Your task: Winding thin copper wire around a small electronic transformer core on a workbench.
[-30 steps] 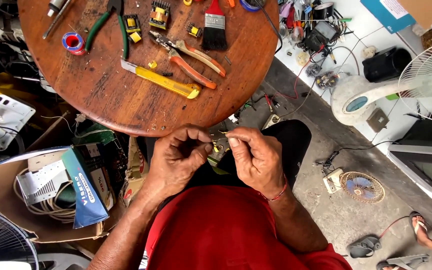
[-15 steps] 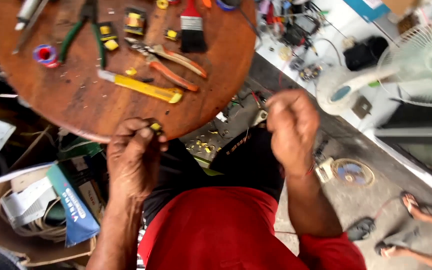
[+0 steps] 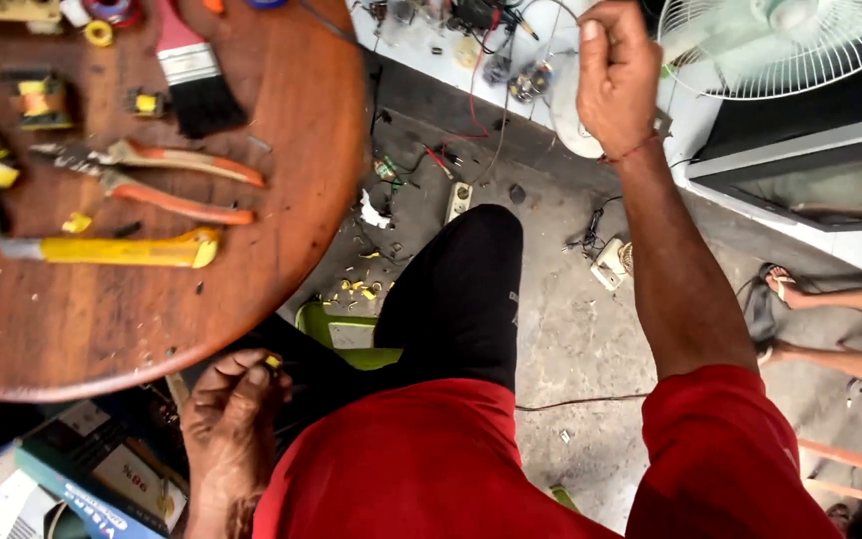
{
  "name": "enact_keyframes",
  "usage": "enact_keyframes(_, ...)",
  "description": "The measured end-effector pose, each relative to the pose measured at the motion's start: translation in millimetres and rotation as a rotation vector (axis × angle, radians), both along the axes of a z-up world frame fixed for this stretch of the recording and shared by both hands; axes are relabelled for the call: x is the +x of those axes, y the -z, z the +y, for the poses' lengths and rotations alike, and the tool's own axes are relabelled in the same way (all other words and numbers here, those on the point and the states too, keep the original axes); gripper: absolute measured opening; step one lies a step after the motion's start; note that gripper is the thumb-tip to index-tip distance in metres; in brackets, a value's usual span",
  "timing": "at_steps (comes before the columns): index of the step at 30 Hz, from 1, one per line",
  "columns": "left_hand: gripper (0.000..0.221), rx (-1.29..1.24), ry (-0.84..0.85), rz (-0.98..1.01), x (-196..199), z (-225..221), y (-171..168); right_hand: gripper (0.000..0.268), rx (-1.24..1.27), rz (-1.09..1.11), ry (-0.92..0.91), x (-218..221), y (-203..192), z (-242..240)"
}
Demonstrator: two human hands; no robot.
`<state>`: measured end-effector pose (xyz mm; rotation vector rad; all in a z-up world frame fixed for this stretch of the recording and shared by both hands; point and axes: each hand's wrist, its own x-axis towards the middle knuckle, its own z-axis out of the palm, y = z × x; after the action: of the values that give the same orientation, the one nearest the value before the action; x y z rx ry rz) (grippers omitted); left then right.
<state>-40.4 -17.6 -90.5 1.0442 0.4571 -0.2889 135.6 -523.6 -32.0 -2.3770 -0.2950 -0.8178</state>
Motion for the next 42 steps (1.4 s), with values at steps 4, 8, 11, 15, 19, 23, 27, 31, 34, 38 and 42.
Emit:
enact_keyframes(4,0.024,0.097,0.055,0.026,3,-23,0,0.013,-0.45,-0.022,0.124,10,48,-78)
enact_keyframes(8,0.022,0.203,0.077,0.056,11,-32,3,0.017,-0.505,0.211,0.293,9,94,-143)
enact_keyframes(11,0.025,0.148,0.064,0.061,20,-36,12,0.019,-0.322,0.386,0.348,-7,115,-156)
enact_keyframes(15,0.021,0.048,0.076,0.054,28,-31,6,0.018,-0.263,0.543,0.373,-26,199,-194)
enact_keyframes(19,0.02,-0.004,-0.027,0.016,36,-26,-11,0.023,-0.254,0.676,0.376,-48,226,-188)
enact_keyframes(23,0.024,-0.11,-0.064,-0.049,37,-12,-17,0.028,-0.286,0.844,0.431,-59,244,-195)
enact_keyframes(27,0.026,-0.118,-0.094,-0.042,34,3,-18,0.027,-0.51,0.868,0.499,-61,256,-205)
enact_keyframes(31,0.022,-0.014,-0.162,-0.095,39,14,-20,0.029,-0.415,0.89,0.505,-51,239,-190)
enact_keyframes(34,0.027,-0.014,-0.227,-0.149,44,25,-22,0.038,-0.449,0.72,0.417,-45,229,-175)
enact_keyframes(38,0.023,-0.086,-0.32,-0.197,51,33,-17,0.03,-0.342,0.355,0.174,-29,178,-75)
enact_keyframes(42,0.022,-0.14,-0.392,-0.231,58,34,-10,0.02,0.057,0.308,-0.082,-43,55,155)
